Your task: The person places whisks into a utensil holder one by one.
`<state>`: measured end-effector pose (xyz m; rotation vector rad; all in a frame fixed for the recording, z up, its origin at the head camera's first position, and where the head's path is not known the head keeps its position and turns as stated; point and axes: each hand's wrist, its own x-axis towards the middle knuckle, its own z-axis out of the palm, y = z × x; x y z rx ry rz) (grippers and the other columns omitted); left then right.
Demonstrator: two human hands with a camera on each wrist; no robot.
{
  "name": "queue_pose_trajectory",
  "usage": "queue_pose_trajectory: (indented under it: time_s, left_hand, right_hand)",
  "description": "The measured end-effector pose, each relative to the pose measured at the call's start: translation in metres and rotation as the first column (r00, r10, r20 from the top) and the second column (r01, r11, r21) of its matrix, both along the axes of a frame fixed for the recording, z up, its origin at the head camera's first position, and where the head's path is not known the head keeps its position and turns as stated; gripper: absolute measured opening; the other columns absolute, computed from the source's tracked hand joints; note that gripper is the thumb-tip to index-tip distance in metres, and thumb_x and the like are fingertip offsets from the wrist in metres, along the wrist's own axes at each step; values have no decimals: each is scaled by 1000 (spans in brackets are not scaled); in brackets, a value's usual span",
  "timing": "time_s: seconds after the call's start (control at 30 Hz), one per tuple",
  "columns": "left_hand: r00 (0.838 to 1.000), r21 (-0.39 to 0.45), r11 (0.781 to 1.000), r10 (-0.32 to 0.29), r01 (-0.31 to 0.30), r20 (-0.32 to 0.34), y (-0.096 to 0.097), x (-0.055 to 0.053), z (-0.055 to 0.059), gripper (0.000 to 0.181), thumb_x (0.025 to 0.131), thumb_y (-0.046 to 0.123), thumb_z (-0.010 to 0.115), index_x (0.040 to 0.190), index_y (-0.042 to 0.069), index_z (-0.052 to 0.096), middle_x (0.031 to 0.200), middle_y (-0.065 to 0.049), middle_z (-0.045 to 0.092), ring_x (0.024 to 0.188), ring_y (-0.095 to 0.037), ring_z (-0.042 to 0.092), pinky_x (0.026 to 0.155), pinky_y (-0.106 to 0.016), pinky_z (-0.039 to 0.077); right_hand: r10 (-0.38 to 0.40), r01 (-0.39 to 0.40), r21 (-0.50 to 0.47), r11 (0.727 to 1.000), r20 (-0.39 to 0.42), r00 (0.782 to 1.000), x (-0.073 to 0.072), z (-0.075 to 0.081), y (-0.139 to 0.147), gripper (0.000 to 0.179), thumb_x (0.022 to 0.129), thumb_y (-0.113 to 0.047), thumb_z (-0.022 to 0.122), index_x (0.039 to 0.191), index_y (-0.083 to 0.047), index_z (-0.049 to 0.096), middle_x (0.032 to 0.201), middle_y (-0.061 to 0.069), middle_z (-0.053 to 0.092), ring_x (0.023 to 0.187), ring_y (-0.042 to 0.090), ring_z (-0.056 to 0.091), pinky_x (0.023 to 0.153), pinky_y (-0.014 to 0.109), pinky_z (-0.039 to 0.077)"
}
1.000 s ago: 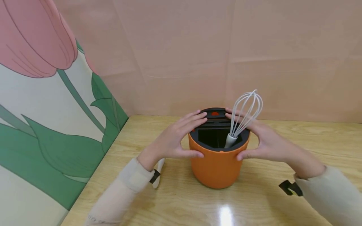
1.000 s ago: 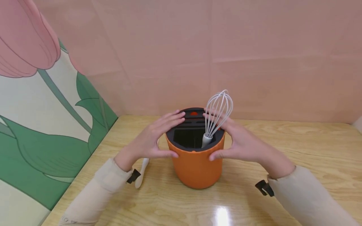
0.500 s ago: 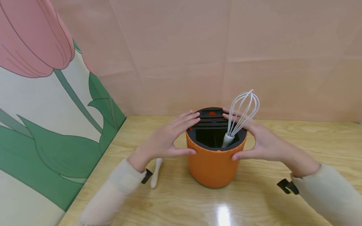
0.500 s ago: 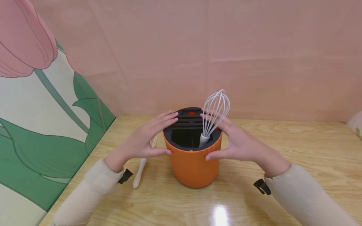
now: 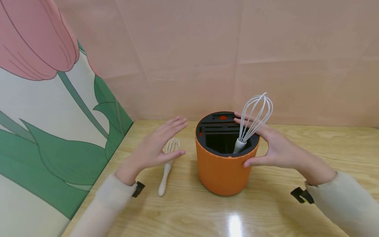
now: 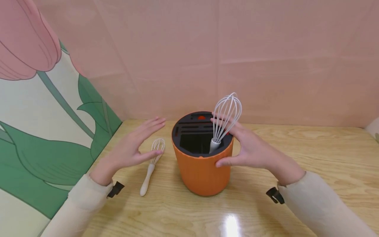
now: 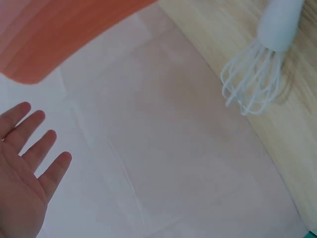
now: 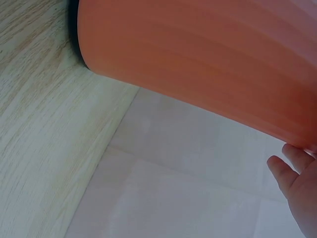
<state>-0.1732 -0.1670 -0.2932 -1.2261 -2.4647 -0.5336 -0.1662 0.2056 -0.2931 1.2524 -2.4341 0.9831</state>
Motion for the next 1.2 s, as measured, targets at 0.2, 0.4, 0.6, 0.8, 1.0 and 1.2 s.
queue_pose_trajectory:
  time_s: [0.2, 0.4, 0.6, 0.8, 1.0, 1.2]
  left_hand:
    - [997, -23, 997, 74, -73, 20, -12, 4, -6, 74, 92, 39, 68, 154, 12, 37, 159, -5, 39, 150, -28, 32, 121, -47, 31]
    - [991, -20, 991, 132, -131, 39, -25, 4, -15, 74, 90, 34, 72, 151, 8, 40, 154, -10, 45, 145, -30, 39, 117, -51, 35]
    - [967, -30, 970, 244, -242, 78, -40, 1, -27, 71, 90, 37, 71, 149, 9, 44, 149, -12, 51, 140, -32, 45, 112, -53, 41]
    - [933, -76, 943, 332, -325, 136, -49, -2, -39, 70, 88, 39, 73, 147, 10, 48, 148, -13, 52, 140, -35, 45, 113, -54, 39]
    - [893, -136, 919, 392, -370, 220, -53, -4, -52, 68, 89, 47, 71, 144, 11, 52, 146, -13, 53, 137, -36, 47, 110, -56, 42]
    - [855, -173, 900, 434, -399, 284, -56, -4, -66, 64, 90, 46, 70, 137, 4, 57, 139, -17, 59, 132, -38, 52, 110, -55, 42]
  right_hand:
    - [4, -4, -8, 1000, -2, 1000, 0, -2, 1, 112, 57, -25, 97, 153, -12, 39, 162, 10, 32, 149, 9, 26, 111, 6, 22]
    - [3, -3, -11, 1000, 3, 1000, 0, -3, 1, 112, 57, -24, 97, 153, -12, 39, 162, 11, 31, 149, 7, 26, 111, 5, 22]
    - [4, -4, -10, 1000, 16, 1000, -1, -3, 0, 112, 57, -24, 97, 153, -13, 39, 162, 11, 31, 149, 7, 26, 111, 6, 22]
    - [3, -3, -14, 1000, 29, 1000, -1, -5, -1, 112, 58, -23, 97, 153, -12, 39, 162, 12, 31, 149, 8, 26, 111, 6, 22]
    - [-5, 6, -16, 1000, 34, 999, -1, -2, 0, 112, 58, -22, 96, 153, -13, 39, 162, 9, 30, 148, 4, 25, 111, 6, 21]
    - [-9, 10, -8, 1000, 26, 1000, -1, -2, 0, 112, 58, -24, 97, 153, -14, 39, 162, 9, 32, 148, 2, 24, 110, 6, 21]
